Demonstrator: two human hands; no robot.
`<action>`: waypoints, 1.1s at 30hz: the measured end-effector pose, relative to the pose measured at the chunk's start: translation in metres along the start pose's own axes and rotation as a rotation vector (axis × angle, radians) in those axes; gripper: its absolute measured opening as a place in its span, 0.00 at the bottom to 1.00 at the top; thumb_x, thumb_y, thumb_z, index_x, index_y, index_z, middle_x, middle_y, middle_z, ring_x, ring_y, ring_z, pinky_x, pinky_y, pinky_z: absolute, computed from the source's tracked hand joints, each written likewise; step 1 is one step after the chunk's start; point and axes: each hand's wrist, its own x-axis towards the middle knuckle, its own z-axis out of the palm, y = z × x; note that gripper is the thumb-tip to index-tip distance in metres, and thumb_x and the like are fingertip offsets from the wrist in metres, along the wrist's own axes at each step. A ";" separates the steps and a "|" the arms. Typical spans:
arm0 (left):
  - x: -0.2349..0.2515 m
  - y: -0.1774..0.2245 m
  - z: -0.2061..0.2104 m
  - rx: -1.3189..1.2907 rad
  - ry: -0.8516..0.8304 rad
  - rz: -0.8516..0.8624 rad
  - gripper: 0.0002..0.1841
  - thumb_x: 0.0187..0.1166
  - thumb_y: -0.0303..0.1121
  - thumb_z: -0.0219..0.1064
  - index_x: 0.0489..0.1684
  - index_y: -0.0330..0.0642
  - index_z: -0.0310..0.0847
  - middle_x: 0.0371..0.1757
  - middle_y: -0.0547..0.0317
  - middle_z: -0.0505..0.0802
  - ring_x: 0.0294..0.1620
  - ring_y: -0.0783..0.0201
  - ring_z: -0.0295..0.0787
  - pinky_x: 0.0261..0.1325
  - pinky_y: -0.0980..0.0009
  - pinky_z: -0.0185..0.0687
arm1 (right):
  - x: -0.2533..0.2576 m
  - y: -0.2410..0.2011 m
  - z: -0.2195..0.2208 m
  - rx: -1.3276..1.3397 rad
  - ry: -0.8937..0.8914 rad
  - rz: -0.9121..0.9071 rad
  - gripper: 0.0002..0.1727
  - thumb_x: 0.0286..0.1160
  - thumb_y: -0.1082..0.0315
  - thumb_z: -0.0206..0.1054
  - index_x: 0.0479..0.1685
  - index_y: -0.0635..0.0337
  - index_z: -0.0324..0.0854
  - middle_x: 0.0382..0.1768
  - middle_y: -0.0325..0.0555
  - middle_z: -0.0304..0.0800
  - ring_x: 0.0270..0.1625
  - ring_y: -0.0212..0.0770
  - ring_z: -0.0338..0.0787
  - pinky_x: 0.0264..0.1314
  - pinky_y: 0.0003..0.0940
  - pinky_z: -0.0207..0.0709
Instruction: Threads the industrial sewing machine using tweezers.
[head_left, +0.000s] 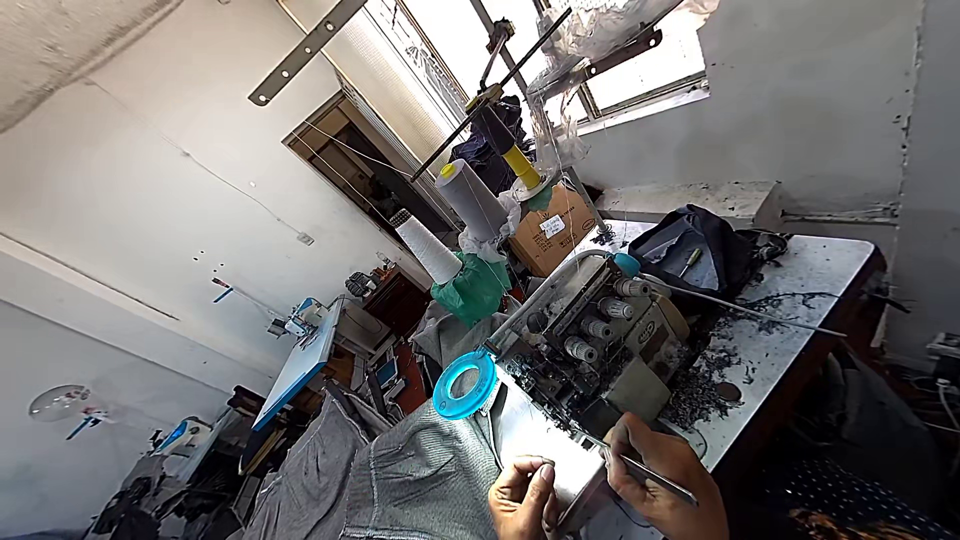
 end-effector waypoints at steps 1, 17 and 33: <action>0.000 0.000 0.000 -0.002 0.000 -0.001 0.11 0.72 0.15 0.63 0.31 0.36 0.91 0.20 0.64 0.91 0.12 0.84 0.75 0.19 0.86 0.73 | -0.001 0.000 -0.001 0.014 -0.002 0.008 0.08 0.67 0.64 0.64 0.33 0.58 0.73 0.19 0.42 0.77 0.18 0.28 0.76 0.19 0.16 0.67; 0.000 0.000 -0.001 0.018 -0.001 0.002 0.11 0.72 0.15 0.64 0.30 0.36 0.91 0.20 0.64 0.91 0.13 0.84 0.76 0.19 0.86 0.74 | -0.004 -0.001 -0.005 0.053 -0.023 0.043 0.09 0.70 0.63 0.64 0.35 0.59 0.74 0.21 0.44 0.81 0.20 0.29 0.81 0.20 0.18 0.72; 0.000 0.000 0.001 0.008 0.010 0.000 0.11 0.72 0.15 0.63 0.30 0.37 0.92 0.22 0.64 0.92 0.13 0.84 0.75 0.19 0.86 0.73 | -0.001 -0.001 -0.003 0.021 -0.015 0.041 0.07 0.66 0.65 0.64 0.34 0.59 0.74 0.19 0.42 0.80 0.19 0.29 0.79 0.19 0.18 0.69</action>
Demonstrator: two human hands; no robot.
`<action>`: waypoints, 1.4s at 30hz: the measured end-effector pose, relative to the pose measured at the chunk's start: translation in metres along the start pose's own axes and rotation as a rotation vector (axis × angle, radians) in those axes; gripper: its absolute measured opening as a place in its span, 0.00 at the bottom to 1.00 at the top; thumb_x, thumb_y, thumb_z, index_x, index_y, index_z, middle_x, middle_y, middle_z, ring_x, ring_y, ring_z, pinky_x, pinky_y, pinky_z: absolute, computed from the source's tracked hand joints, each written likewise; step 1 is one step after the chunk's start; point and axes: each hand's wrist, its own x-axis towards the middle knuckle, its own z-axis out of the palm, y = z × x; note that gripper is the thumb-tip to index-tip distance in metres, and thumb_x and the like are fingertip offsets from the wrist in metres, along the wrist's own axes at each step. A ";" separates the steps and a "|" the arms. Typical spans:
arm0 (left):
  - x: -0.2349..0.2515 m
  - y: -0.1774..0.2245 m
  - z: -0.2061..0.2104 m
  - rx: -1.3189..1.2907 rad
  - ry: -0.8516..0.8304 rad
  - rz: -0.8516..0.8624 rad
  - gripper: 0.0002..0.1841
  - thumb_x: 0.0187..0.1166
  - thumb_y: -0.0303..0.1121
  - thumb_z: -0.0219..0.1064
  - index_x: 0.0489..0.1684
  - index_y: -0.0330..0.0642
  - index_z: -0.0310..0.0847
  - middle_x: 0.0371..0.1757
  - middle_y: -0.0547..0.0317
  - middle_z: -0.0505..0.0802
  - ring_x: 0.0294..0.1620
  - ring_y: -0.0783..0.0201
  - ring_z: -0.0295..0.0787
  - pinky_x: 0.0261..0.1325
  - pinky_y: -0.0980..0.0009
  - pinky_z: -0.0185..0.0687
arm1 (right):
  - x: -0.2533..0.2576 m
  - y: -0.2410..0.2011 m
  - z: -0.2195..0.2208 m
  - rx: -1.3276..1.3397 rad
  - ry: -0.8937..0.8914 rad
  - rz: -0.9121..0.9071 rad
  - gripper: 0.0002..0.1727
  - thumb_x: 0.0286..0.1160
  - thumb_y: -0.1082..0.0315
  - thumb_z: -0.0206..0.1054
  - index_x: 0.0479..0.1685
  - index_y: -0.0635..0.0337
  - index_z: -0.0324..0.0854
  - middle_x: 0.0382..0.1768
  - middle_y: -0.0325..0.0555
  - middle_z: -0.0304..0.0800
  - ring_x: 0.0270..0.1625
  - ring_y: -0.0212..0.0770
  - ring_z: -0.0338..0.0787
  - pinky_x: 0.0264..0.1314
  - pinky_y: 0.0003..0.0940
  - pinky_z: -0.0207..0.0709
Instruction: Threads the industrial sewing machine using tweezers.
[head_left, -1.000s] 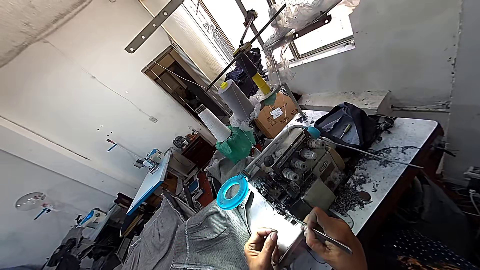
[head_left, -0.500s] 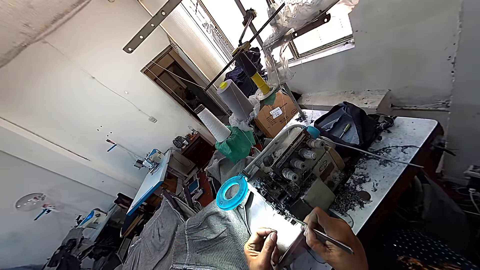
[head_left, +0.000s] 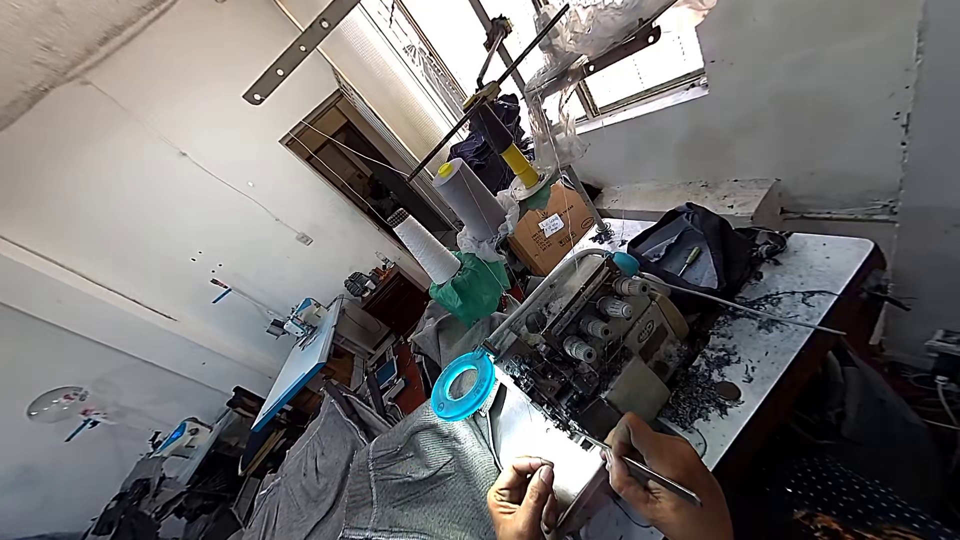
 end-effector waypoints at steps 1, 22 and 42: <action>0.000 0.000 -0.001 -0.001 -0.007 0.005 0.11 0.72 0.15 0.64 0.30 0.37 0.92 0.22 0.64 0.91 0.13 0.84 0.75 0.19 0.86 0.73 | -0.001 0.001 -0.001 0.023 -0.005 0.005 0.08 0.68 0.64 0.64 0.34 0.59 0.74 0.20 0.42 0.80 0.20 0.28 0.80 0.20 0.18 0.71; 0.001 -0.001 -0.002 0.002 -0.016 0.005 0.10 0.72 0.15 0.65 0.30 0.38 0.92 0.22 0.64 0.92 0.13 0.84 0.76 0.19 0.86 0.74 | -0.002 0.002 -0.001 0.032 -0.003 0.010 0.08 0.69 0.63 0.64 0.34 0.58 0.74 0.20 0.42 0.79 0.19 0.28 0.78 0.19 0.17 0.70; 0.000 0.001 0.000 0.007 -0.013 -0.002 0.12 0.73 0.14 0.62 0.31 0.37 0.92 0.20 0.64 0.91 0.13 0.84 0.76 0.19 0.86 0.73 | 0.001 0.001 0.001 -0.009 0.004 -0.008 0.07 0.66 0.64 0.63 0.33 0.58 0.74 0.19 0.42 0.79 0.18 0.29 0.78 0.19 0.19 0.69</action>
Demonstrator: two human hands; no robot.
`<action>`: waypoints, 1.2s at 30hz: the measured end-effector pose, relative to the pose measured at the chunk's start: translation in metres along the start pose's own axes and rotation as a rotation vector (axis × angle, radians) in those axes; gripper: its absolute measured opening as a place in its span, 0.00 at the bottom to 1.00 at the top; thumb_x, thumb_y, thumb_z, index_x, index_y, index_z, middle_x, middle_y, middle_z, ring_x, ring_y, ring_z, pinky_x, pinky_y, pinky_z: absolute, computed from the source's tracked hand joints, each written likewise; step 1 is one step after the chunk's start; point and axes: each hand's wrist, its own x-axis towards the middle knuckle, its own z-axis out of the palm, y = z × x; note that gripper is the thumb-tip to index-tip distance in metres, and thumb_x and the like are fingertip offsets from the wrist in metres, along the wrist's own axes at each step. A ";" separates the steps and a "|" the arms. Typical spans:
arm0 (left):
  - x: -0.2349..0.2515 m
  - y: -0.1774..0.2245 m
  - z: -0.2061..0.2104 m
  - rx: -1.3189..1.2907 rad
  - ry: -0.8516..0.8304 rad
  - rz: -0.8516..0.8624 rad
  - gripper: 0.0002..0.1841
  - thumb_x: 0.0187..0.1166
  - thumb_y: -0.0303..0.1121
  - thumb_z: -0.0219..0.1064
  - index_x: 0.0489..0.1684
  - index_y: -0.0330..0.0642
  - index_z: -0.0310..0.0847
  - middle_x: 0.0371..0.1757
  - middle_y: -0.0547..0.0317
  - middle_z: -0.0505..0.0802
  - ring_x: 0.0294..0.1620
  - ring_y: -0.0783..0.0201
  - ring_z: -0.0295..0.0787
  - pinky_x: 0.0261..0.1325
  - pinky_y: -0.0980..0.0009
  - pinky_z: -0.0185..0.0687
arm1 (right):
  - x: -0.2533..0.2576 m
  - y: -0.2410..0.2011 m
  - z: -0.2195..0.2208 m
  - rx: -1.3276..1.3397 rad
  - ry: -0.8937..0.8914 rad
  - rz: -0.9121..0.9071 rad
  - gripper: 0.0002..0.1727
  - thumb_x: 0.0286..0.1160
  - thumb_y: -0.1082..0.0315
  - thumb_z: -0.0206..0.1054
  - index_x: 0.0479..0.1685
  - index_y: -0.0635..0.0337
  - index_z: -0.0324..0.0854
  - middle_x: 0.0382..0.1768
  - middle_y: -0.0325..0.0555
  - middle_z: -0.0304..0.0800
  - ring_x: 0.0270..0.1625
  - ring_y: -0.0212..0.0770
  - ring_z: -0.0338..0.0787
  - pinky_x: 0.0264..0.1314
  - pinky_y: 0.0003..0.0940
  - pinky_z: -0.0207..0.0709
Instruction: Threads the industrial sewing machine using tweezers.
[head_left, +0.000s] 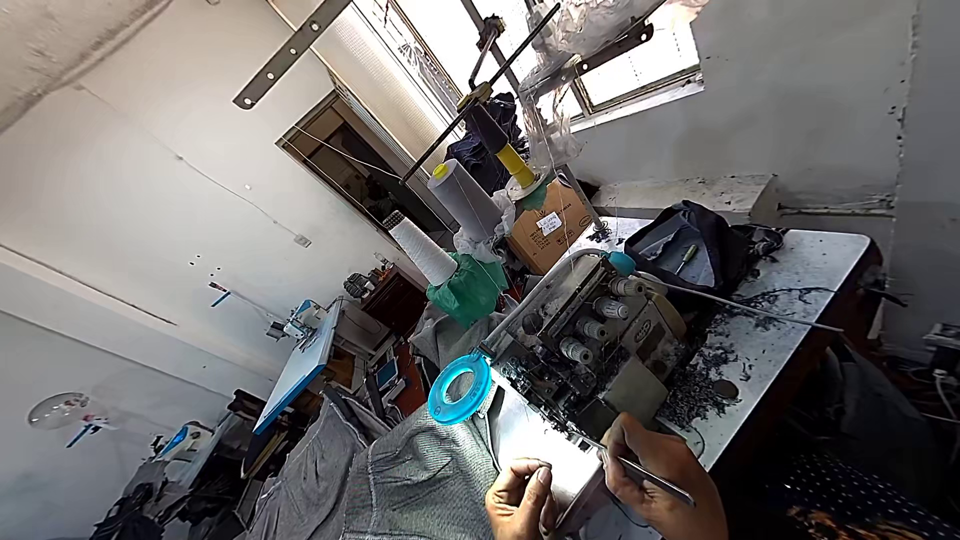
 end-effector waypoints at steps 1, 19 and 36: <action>0.000 0.000 0.000 -0.002 -0.002 0.000 0.12 0.73 0.15 0.63 0.31 0.37 0.92 0.20 0.64 0.91 0.13 0.84 0.76 0.19 0.86 0.74 | 0.000 0.000 -0.001 0.008 0.000 0.004 0.07 0.66 0.64 0.63 0.33 0.58 0.74 0.18 0.42 0.79 0.18 0.29 0.78 0.19 0.19 0.69; 0.000 -0.001 -0.001 -0.009 -0.012 0.009 0.11 0.72 0.15 0.64 0.31 0.38 0.92 0.22 0.64 0.92 0.13 0.84 0.76 0.20 0.86 0.74 | -0.002 0.000 -0.001 0.035 0.002 0.021 0.08 0.67 0.64 0.64 0.34 0.59 0.74 0.20 0.43 0.80 0.19 0.29 0.80 0.19 0.18 0.71; 0.000 0.000 -0.001 0.005 -0.007 0.004 0.10 0.73 0.16 0.66 0.32 0.39 0.93 0.22 0.65 0.92 0.14 0.84 0.77 0.20 0.86 0.74 | 0.001 0.002 0.000 0.017 0.001 0.008 0.07 0.66 0.66 0.64 0.34 0.59 0.74 0.19 0.42 0.79 0.19 0.29 0.78 0.19 0.18 0.70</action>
